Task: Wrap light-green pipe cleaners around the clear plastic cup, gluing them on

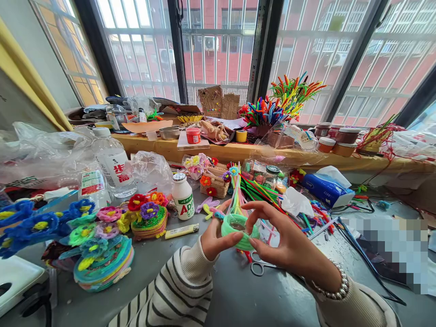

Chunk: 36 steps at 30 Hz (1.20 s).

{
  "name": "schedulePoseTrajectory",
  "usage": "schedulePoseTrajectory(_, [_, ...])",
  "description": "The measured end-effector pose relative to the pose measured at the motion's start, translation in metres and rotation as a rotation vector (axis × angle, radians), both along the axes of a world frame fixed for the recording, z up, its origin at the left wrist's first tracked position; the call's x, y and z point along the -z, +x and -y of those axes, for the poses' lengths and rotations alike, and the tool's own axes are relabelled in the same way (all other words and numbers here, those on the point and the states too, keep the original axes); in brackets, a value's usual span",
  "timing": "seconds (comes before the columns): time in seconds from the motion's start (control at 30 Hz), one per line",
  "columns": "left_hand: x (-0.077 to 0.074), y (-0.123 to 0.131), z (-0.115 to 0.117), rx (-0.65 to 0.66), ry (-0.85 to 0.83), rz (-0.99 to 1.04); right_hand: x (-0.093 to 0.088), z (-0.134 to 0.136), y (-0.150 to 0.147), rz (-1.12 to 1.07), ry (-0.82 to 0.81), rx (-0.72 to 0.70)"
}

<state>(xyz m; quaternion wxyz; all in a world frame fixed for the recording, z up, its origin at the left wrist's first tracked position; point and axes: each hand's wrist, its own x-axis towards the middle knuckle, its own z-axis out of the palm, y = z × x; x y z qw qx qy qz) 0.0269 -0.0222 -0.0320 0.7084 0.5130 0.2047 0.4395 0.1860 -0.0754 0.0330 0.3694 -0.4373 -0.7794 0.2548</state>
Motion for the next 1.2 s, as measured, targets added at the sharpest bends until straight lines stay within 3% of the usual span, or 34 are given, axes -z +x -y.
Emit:
schedulePoseTrajectory(0.27, [0.0013, -0.0027, -0.0028, 0.046, 0.096, -0.047, -0.0011, 0.0023, -0.001, -0.008, 0.01, 0.008])
schedulePoseTrajectory(1.2, [-0.002, -0.0028, 0.0012, 0.053, 0.075, -0.056, 0.0035, -0.0013, 0.0009, 0.02, 0.03, 0.032])
